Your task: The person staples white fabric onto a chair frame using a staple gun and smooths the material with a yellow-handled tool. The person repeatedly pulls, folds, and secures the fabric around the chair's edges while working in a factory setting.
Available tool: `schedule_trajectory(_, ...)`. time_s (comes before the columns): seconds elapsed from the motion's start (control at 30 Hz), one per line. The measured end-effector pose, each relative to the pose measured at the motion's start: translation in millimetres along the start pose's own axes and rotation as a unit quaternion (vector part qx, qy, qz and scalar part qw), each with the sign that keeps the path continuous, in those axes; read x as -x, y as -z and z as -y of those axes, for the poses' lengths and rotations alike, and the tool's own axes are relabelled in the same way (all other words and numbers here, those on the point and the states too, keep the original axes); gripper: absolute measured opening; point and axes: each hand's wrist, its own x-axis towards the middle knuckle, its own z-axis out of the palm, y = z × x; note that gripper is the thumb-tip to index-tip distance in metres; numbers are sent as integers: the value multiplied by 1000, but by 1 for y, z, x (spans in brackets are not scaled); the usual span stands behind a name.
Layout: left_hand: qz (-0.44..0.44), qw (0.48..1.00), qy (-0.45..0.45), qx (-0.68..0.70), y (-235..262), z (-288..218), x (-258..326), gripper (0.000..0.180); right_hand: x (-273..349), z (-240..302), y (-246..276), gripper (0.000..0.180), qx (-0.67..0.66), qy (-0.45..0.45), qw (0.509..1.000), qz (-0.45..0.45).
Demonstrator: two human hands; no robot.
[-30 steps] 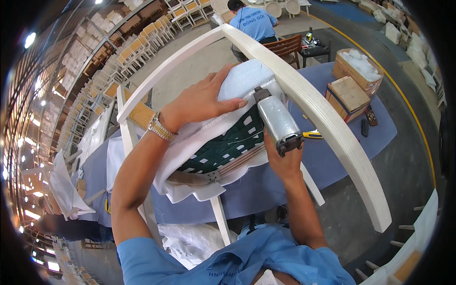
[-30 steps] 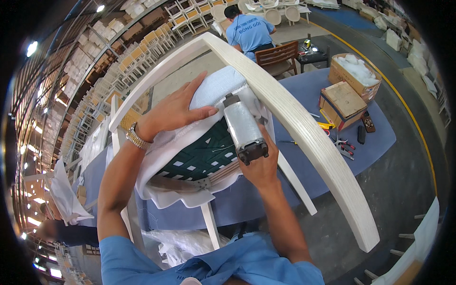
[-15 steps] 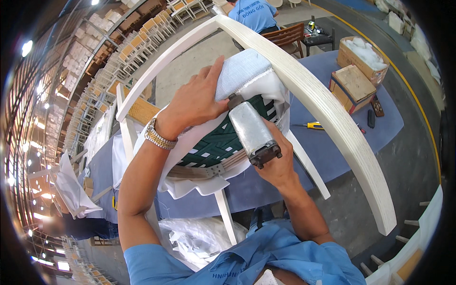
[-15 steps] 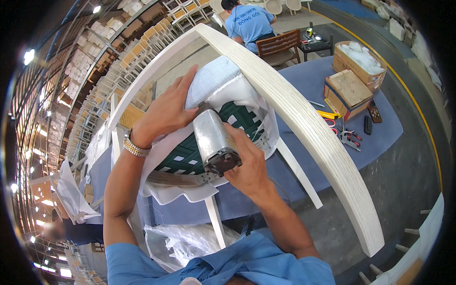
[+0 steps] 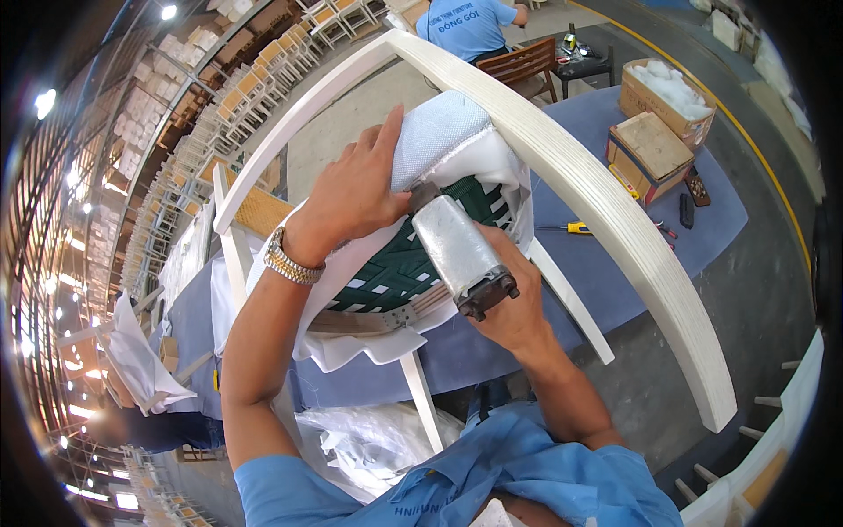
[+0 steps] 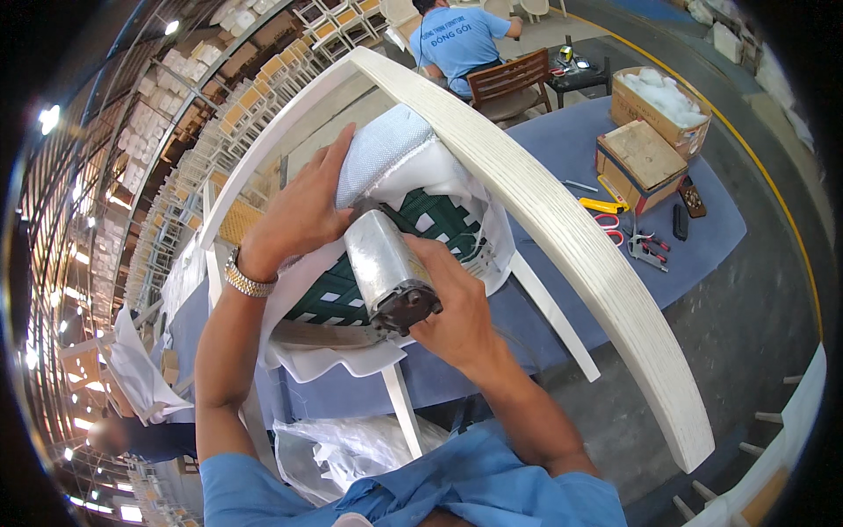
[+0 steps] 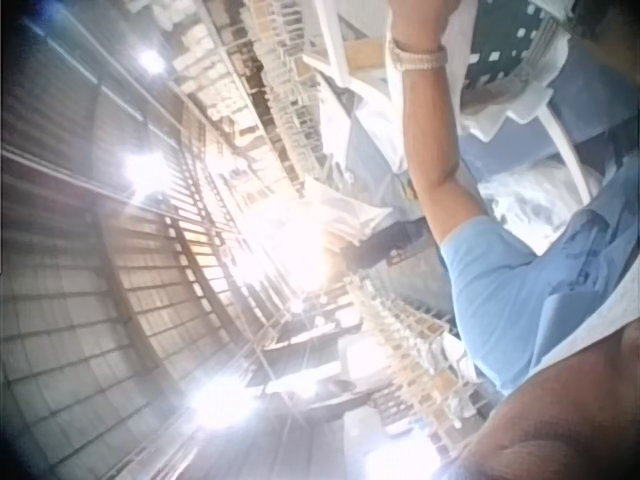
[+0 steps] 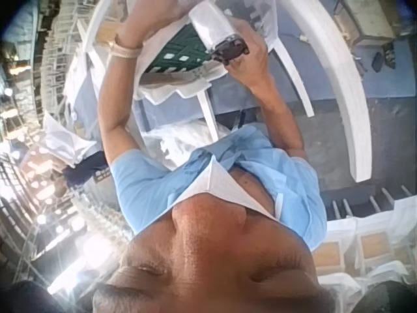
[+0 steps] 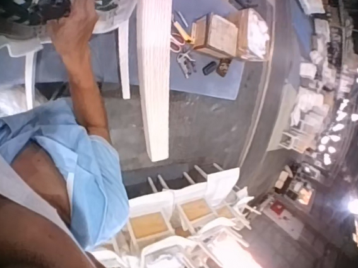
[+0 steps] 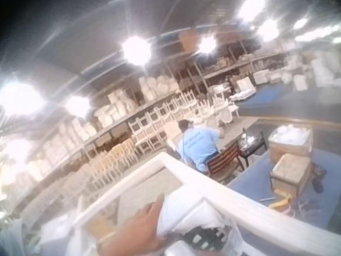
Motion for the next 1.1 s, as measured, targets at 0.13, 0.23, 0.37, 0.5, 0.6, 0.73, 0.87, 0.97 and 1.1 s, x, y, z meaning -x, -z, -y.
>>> schedule_trajectory(0.13, 8, 1000, 8, -3, 3, -1, -5, 100, 0, -4, -6, 68, -21, -5, 1000, 14)
schedule_trajectory(0.23, 14, 1000, 7, 0, 2, -1, -4, 99, 0, -6, -3, 70, -12, -9, 999, 31)
schedule_trajectory(0.37, 25, 1000, 14, 12, 5, -5, -5, 99, -1, -1, -1, 70, -4, -18, 999, 35)
schedule_trajectory(0.5, 22, 1000, 20, 3, 5, -6, -3, 99, 0, 1, -3, 71, -11, -27, 999, 29)
schedule_trajectory(0.6, 8, 1000, 10, -1, 6, -12, -1, 100, 1, 1, -2, 71, 6, -30, 999, 35)
schedule_trajectory(0.73, -51, 994, -61, -77, 2, -25, 22, 101, 3, -6, 5, 68, 3, -24, 1000, 2)
schedule_trajectory(0.87, -8, 986, -164, 21, 22, -28, 29, 91, 4, -15, 9, 65, -1, -23, 998, -60)
schedule_trajectory(0.97, 36, 968, -136, 208, 43, -5, 18, 78, 5, -24, 11, 64, -5, -8, 996, -87)
schedule_trajectory(1.1, 34, 968, -20, 248, 48, 59, -12, 72, 0, -29, 15, 64, 26, -16, 997, -76)
